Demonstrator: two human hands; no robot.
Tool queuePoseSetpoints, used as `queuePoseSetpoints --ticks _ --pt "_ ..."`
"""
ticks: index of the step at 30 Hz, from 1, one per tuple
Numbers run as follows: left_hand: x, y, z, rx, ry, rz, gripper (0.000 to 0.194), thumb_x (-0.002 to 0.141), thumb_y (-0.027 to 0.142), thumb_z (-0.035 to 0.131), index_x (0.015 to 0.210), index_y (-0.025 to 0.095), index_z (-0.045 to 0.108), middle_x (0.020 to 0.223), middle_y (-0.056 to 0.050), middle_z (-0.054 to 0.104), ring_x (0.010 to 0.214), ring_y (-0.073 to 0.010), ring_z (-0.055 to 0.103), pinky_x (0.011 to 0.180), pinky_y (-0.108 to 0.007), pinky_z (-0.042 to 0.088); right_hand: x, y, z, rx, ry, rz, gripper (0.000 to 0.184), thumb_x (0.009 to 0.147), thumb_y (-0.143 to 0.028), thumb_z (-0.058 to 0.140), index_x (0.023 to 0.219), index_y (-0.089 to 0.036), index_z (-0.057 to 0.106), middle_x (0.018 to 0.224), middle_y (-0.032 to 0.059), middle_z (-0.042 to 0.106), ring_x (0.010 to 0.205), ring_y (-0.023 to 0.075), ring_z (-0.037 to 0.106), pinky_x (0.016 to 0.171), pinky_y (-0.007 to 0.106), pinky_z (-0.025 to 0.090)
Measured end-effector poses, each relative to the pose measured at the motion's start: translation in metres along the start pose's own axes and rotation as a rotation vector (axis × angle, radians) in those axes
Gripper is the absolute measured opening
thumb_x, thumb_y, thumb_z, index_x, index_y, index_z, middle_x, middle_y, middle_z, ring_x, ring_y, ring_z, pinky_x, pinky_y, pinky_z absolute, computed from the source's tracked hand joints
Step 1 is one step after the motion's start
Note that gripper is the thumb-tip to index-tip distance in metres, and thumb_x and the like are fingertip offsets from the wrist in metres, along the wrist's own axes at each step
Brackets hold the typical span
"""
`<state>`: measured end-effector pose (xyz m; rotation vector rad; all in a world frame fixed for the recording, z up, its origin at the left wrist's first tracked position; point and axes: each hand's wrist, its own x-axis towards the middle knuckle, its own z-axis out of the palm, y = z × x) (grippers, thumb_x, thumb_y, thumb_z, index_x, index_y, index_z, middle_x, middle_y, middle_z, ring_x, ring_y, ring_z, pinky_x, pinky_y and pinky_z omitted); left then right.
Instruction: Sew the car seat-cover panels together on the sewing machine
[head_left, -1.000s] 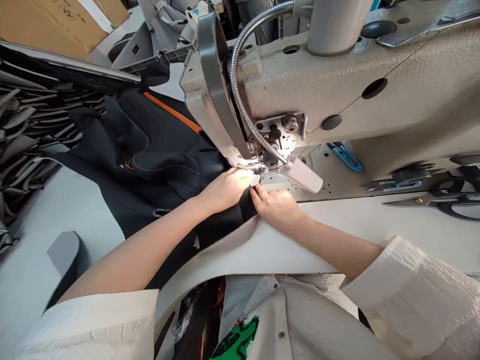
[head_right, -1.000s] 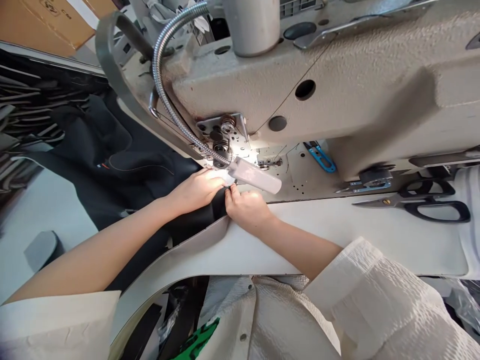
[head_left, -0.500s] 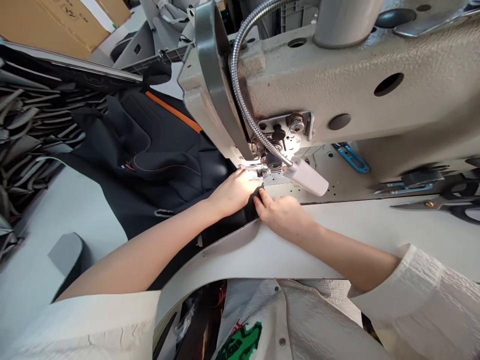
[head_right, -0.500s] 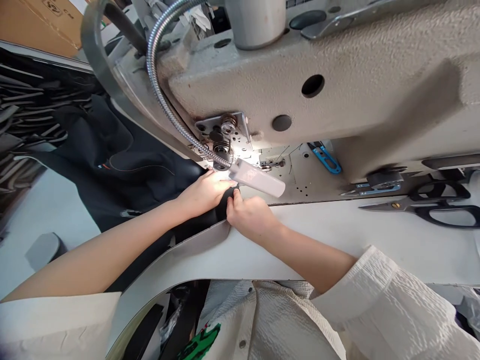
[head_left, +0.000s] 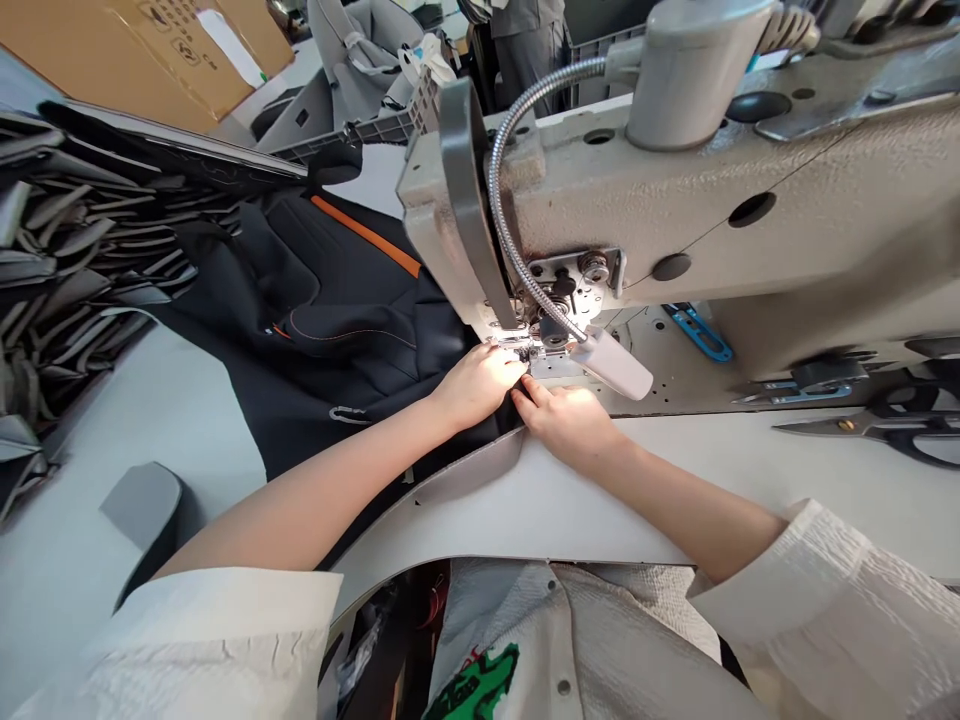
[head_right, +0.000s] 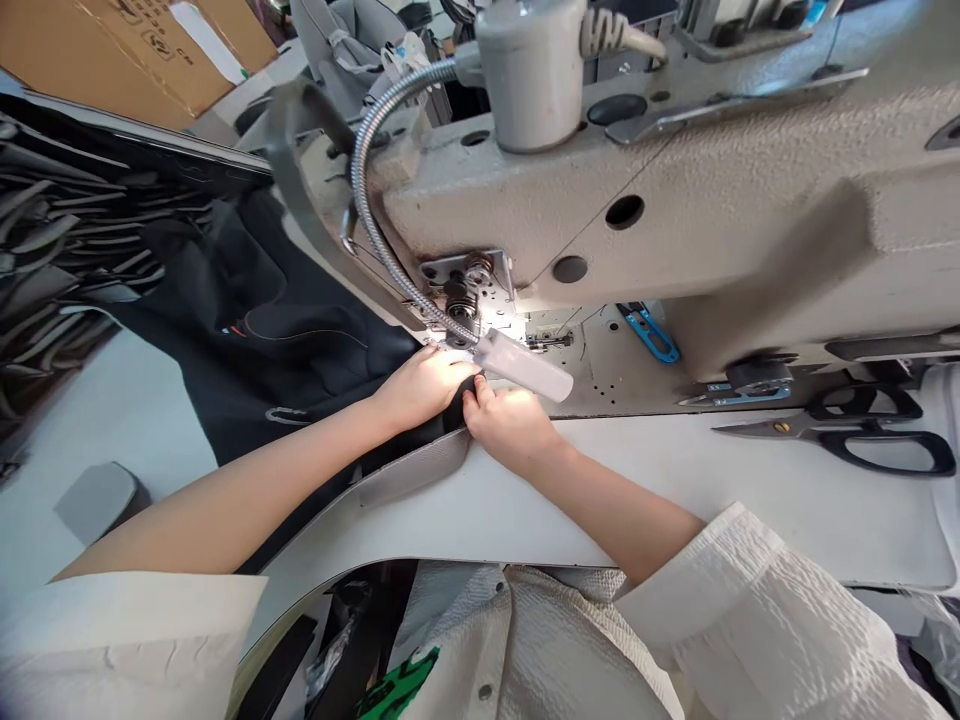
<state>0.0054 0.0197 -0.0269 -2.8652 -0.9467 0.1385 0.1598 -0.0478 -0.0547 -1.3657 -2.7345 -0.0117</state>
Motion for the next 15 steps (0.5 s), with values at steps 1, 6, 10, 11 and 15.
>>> queuePoseSetpoints --ticks 1,6,10,11,15 --pt "-0.003 -0.003 -0.005 -0.018 0.003 0.023 0.024 0.086 0.011 0.045 0.097 0.015 0.066 0.099 -0.006 0.065 0.095 -0.0199 0.057 0.091 -0.034 0.043 -0.001 0.002 0.002 0.015 0.057 -0.014 0.037 0.087 -0.004 0.034 0.114 -0.007 0.059 0.126 0.0192 0.054 0.081 0.0215 0.058 0.063 0.033 0.041" --pt "-0.063 -0.057 -0.036 -0.047 0.141 -0.135 0.032 0.093 0.028 0.038 0.112 0.019 0.062 0.12 -0.007 0.057 0.111 -0.0199 0.051 0.097 -0.034 0.038 -0.001 0.013 0.011 0.286 0.324 -0.198 0.025 0.085 -0.01 0.046 0.097 -0.018 0.068 0.106 0.0084 0.064 0.1 0.0226 0.05 0.09 0.039 0.038" --pt "-0.149 -0.108 -0.032 -0.016 -0.099 -0.717 0.04 0.092 0.032 0.03 0.112 0.013 0.059 0.116 -0.011 0.06 0.109 -0.022 0.054 0.092 -0.033 0.042 0.004 0.017 0.018 0.524 0.308 -0.26 0.031 0.076 -0.005 0.048 0.093 -0.02 0.069 0.094 0.005 0.064 0.095 0.0197 0.054 0.091 0.037 0.041" --pt "-0.166 -0.113 -0.028 -0.017 -0.194 -0.784 0.041 0.092 0.032 0.028 0.105 0.013 0.062 0.109 -0.01 0.063 0.104 -0.0227 0.057 0.087 -0.033 0.044 0.005 0.018 0.02 0.549 0.3 -0.261 0.031 0.076 -0.005 0.048 0.092 -0.021 0.069 0.093 0.0049 0.064 0.094 0.0197 0.055 0.092 0.038 0.041" --pt "-0.196 -0.084 -0.02 -0.044 -0.295 -0.769 0.045 0.091 0.033 0.024 0.084 0.016 0.065 0.097 -0.009 0.067 0.092 -0.0238 0.062 0.078 -0.033 0.046 0.004 0.021 0.021 0.612 0.264 -0.267 0.032 0.072 -0.005 0.045 0.085 -0.021 0.068 0.091 0.0041 0.066 0.097 0.0212 0.057 0.1 0.044 0.039"
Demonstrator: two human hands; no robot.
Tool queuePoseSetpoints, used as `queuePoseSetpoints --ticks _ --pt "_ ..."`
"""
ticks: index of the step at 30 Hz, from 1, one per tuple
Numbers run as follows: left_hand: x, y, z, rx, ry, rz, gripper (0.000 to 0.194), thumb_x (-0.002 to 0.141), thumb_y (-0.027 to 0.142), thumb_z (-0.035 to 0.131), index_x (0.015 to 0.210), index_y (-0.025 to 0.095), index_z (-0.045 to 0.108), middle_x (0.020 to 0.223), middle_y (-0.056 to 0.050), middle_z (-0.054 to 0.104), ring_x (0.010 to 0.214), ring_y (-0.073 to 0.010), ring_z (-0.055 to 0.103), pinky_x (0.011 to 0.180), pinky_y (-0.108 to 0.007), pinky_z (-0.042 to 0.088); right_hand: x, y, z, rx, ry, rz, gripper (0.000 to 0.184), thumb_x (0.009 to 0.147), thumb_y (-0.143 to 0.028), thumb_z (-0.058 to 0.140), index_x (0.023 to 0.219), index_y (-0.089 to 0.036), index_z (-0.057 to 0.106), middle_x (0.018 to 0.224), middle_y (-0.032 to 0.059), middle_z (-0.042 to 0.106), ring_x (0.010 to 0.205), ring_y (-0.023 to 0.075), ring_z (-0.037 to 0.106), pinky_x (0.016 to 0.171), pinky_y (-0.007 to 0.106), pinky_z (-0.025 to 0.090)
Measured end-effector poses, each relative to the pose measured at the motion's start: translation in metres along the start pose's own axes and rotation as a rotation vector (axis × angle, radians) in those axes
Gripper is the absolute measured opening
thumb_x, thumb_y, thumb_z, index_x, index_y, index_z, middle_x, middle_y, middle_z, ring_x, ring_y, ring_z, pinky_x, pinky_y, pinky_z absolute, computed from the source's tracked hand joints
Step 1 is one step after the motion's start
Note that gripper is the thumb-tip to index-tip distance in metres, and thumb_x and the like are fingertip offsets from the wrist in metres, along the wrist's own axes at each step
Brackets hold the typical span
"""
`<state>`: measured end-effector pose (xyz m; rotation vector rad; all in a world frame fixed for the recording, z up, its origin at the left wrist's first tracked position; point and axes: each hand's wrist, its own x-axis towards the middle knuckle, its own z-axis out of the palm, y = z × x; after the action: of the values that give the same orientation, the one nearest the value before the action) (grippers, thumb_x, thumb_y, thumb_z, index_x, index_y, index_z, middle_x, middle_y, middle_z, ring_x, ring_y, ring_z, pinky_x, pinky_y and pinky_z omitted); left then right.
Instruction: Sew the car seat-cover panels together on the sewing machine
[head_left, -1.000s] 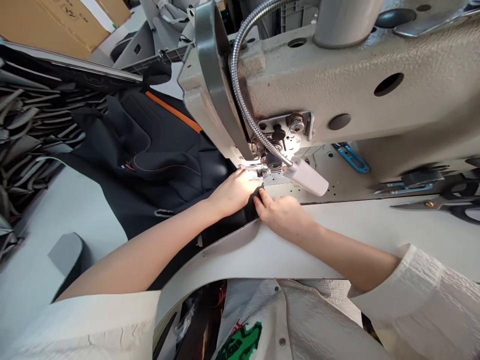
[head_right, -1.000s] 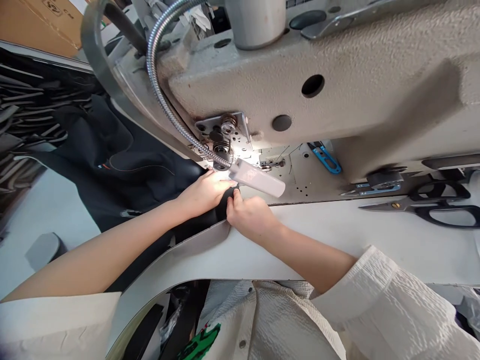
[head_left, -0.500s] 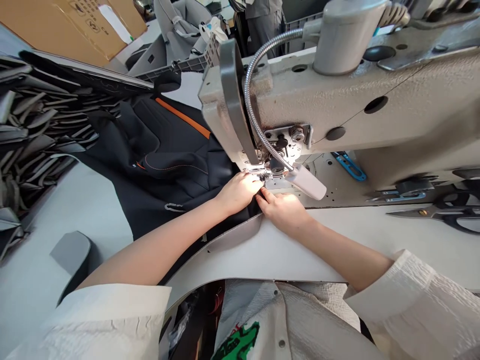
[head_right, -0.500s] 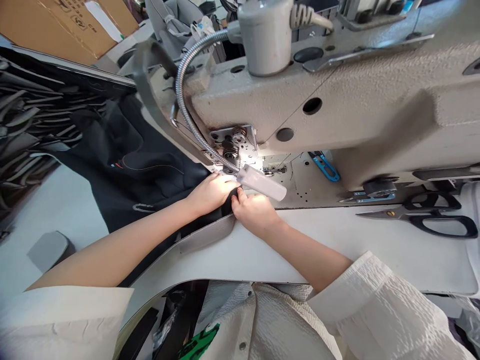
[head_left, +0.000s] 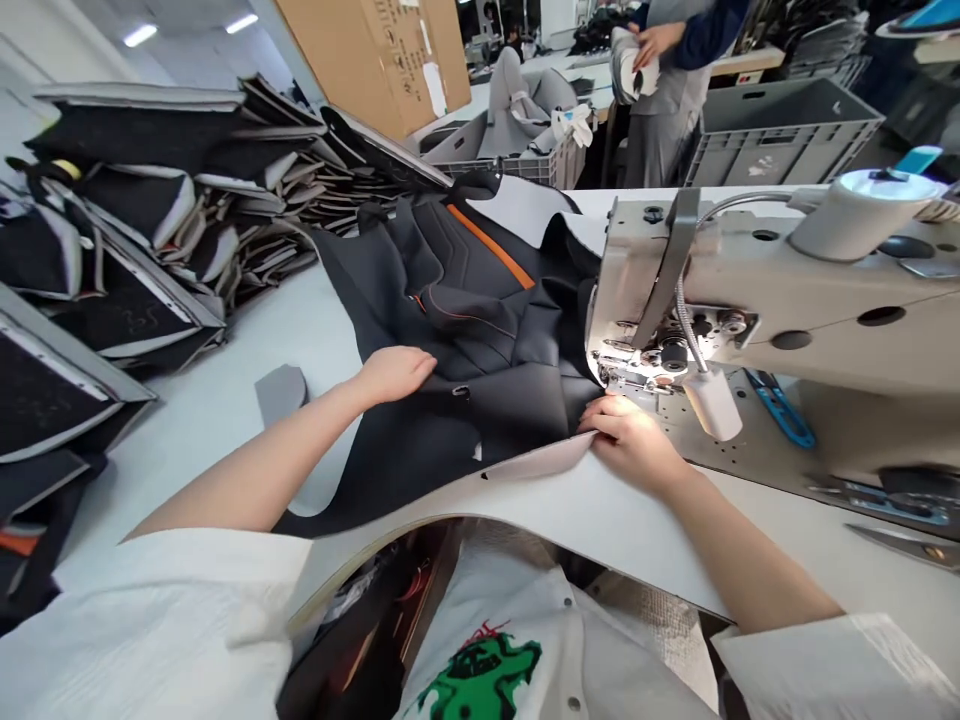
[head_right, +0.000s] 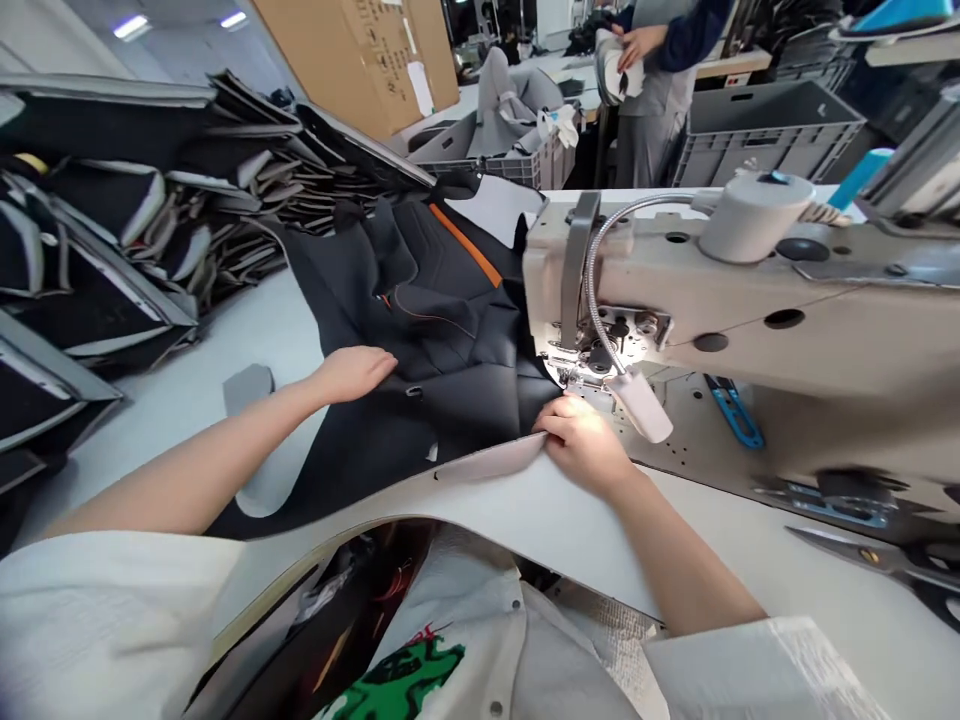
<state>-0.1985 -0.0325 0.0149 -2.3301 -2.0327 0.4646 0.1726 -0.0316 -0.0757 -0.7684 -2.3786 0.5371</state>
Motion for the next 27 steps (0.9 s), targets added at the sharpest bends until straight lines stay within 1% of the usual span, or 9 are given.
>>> queuePoseSetpoints --ticks 4,8,12,14,16,18,21,24,27 --pt "-0.058 0.061 -0.006 0.097 -0.124 0.234 0.036 0.085 0.027 0.033 0.075 0.015 0.065 0.079 -0.011 0.068 0.074 -0.0237 0.064 0.067 -0.033 0.046 -0.013 -0.013 -0.015 0.083 -0.171 -0.042 0.037 0.071 -0.003 0.04 0.088 -0.022 0.067 0.088 0.0016 0.069 0.11 0.0218 0.056 0.106 0.048 0.033" --pt "-0.105 0.098 -0.014 -0.048 -0.28 0.403 0.026 0.078 0.022 0.04 0.067 0.016 0.063 0.067 -0.009 0.065 0.06 -0.0202 0.06 0.059 -0.03 0.043 -0.031 -0.042 -0.038 0.179 -0.441 -0.108 0.047 0.072 -0.004 0.042 0.108 -0.024 0.065 0.111 0.0014 0.067 0.109 0.019 0.058 0.113 0.049 0.019" --pt "-0.112 0.104 -0.008 -0.507 -0.45 0.51 0.021 0.078 0.018 0.04 0.064 0.017 0.056 0.06 0.0 0.057 0.054 -0.0113 0.048 0.054 -0.023 0.036 -0.036 -0.059 -0.059 0.338 -0.632 -0.018 0.037 0.08 -0.013 0.044 0.11 -0.022 0.064 0.119 0.0039 0.063 0.117 0.0208 0.053 0.113 0.046 0.021" --pt "-0.109 0.108 -0.001 -0.701 -0.531 0.534 0.017 0.077 0.016 0.041 0.063 0.017 0.051 0.057 0.003 0.048 0.052 -0.0089 0.042 0.052 -0.02 0.033 -0.028 -0.062 -0.064 0.408 -0.676 0.113 0.028 0.089 -0.027 0.041 0.103 -0.021 0.064 0.108 0.004 0.067 0.106 0.0206 0.06 0.105 0.043 0.034" --pt "-0.107 0.116 0.009 -0.819 -0.603 0.561 0.015 0.077 0.016 0.043 0.063 0.017 0.047 0.055 0.005 0.042 0.052 -0.0077 0.038 0.051 -0.019 0.031 -0.014 -0.066 -0.062 0.345 -0.691 0.3 0.03 0.089 -0.044 0.044 0.095 -0.02 0.06 0.09 0.0026 0.069 0.085 0.0201 0.064 0.084 0.037 0.047" --pt "-0.108 0.127 0.019 -0.862 -0.614 0.584 0.015 0.078 0.016 0.044 0.063 0.017 0.045 0.055 0.005 0.039 0.051 -0.0073 0.036 0.05 -0.019 0.029 0.003 -0.072 -0.053 0.157 -0.663 0.477 0.04 0.082 -0.058 0.05 0.093 -0.02 0.054 0.078 0.002 0.066 0.07 0.0208 0.061 0.064 0.033 0.047" --pt "-0.109 0.142 0.031 -0.813 -0.519 0.577 0.016 0.081 0.018 0.043 0.066 0.017 0.048 0.055 0.005 0.042 0.05 -0.0078 0.034 0.05 -0.021 0.028 0.023 -0.079 -0.038 0.011 -0.603 0.629 0.05 0.08 -0.067 0.046 0.095 -0.02 0.051 0.074 0.0038 0.063 0.068 0.0224 0.059 0.058 0.031 0.043" --pt "-0.11 0.139 0.027 -0.784 -0.521 0.571 0.019 0.083 0.018 0.043 0.067 0.017 0.054 0.056 0.003 0.048 0.05 -0.0083 0.037 0.05 -0.021 0.03 0.028 -0.082 -0.039 0.066 -0.627 0.609 0.042 0.085 -0.059 0.043 0.096 -0.02 0.054 0.078 0.0047 0.063 0.07 0.021 0.06 0.06 0.029 0.042" --pt "-0.106 0.108 -0.007 -0.752 -0.682 0.547 0.017 0.083 0.019 0.046 0.078 0.019 0.063 0.063 0.002 0.059 0.053 -0.0086 0.048 0.052 -0.019 0.035 0.019 -0.086 -0.058 0.041 -0.717 0.424 0.027 0.086 -0.044 0.047 0.085 -0.02 0.059 0.077 0.0049 0.063 0.073 0.0201 0.059 0.066 0.029 0.043"
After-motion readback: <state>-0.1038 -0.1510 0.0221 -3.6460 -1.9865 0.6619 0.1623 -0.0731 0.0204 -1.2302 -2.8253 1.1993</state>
